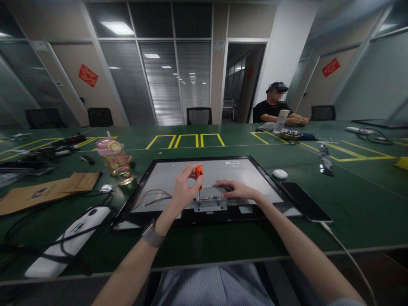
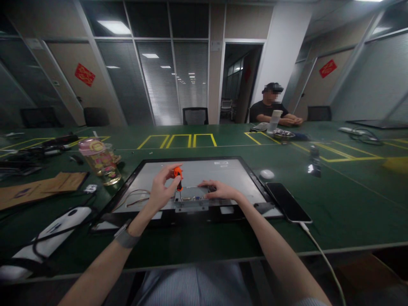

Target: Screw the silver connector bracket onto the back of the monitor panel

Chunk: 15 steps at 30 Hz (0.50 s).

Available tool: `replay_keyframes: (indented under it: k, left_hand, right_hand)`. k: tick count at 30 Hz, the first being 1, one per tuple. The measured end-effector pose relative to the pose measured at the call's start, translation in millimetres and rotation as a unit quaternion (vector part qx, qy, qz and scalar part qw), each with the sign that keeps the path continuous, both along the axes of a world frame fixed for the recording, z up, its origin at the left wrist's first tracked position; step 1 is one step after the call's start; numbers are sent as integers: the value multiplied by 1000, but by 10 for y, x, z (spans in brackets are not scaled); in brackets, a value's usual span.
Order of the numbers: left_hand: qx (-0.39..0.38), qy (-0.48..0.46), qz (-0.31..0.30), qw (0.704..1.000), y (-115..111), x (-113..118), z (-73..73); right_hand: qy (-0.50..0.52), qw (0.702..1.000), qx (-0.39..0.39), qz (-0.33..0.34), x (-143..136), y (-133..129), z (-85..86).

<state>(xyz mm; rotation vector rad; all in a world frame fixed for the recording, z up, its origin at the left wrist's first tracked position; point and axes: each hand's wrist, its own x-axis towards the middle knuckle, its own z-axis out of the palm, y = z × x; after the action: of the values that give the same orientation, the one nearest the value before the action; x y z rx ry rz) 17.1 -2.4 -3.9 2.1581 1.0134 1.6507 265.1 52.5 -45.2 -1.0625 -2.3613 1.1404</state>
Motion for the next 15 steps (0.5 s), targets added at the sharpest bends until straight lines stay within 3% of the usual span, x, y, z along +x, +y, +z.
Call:
replay_keyframes:
  k: [8, 12, 15]
  left_hand:
    - [20, -9, 14, 1000, 2, 4, 0]
    - [-22, -20, -16, 999, 3, -2, -13]
    - [-25, -26, -1, 999, 5, 0, -16]
  right_hand:
    - [1, 1000, 6, 2, 14, 26, -31]
    - [-6, 1000, 4, 1, 7, 16, -23]
    - [-4, 1000, -1, 2, 3, 1, -5]
